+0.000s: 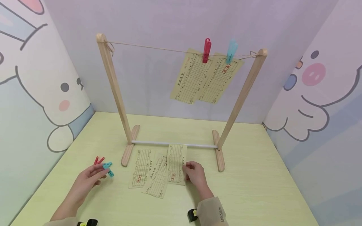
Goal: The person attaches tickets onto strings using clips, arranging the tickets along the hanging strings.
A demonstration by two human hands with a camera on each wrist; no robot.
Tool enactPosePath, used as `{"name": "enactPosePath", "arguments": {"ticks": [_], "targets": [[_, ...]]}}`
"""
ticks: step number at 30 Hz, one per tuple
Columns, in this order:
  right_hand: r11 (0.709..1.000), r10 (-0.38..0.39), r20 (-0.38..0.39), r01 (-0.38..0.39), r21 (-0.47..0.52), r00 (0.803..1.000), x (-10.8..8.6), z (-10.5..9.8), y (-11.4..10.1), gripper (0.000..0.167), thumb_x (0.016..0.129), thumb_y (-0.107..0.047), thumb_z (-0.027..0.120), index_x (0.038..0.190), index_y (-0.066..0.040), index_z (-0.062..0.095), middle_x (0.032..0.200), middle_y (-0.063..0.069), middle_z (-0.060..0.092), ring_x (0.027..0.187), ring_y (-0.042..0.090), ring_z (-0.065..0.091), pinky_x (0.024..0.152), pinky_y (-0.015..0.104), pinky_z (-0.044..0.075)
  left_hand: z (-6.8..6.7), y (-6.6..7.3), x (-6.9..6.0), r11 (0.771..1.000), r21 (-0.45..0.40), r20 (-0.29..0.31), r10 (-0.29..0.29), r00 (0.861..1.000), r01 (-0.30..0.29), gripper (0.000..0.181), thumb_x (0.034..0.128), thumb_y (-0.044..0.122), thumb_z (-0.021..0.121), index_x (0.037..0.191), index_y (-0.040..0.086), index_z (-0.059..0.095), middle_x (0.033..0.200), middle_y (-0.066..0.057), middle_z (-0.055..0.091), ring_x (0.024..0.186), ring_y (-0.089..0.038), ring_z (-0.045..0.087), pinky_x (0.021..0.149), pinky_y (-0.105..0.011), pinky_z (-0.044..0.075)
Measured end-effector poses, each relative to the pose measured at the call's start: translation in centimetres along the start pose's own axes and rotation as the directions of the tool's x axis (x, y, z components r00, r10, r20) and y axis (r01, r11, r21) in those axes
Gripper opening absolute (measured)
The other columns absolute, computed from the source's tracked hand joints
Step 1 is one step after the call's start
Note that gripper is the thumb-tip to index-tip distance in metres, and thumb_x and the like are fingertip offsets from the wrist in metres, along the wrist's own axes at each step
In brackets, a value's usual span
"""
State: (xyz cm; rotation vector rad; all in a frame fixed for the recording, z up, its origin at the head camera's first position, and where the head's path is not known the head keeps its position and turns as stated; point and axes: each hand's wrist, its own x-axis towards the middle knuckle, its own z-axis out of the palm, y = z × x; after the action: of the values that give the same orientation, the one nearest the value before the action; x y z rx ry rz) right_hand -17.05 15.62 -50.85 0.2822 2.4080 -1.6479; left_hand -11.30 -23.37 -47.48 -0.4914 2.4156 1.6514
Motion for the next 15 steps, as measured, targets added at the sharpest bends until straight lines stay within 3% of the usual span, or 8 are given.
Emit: {"name": "enactPosePath", "arguments": {"ticks": [9,15], "targets": [[0.997,-0.052,-0.04,0.054,0.049,0.998,0.0,-0.4,-1.5,0.022,0.094,-0.009,0.065,0.111,0.003,0.067,0.102,0.015,0.07,0.057,0.012,0.056,0.057,0.027,0.053,0.5,1.2,-0.1,0.988,-0.127,-0.019,0.09,0.996,-0.092,0.056,0.0953,0.039,0.065,0.135,0.002,0.051,0.105,0.016,0.069,0.09,0.001,0.064,0.078,-0.022,0.054],[0.993,-0.066,-0.049,0.07,0.095,0.997,0.0,-0.7,-2.6,0.021,0.093,-0.009,0.066,0.111,0.003,0.067,0.105,0.015,0.071,0.056,0.011,0.057,0.061,0.028,0.056,1.0,2.5,-0.2,0.981,-0.148,-0.015,0.124,0.992,-0.125,0.057,0.0979,0.043,0.059,0.136,0.002,0.05,0.099,0.02,0.069,0.091,0.001,0.063,0.08,-0.02,0.054]]}}
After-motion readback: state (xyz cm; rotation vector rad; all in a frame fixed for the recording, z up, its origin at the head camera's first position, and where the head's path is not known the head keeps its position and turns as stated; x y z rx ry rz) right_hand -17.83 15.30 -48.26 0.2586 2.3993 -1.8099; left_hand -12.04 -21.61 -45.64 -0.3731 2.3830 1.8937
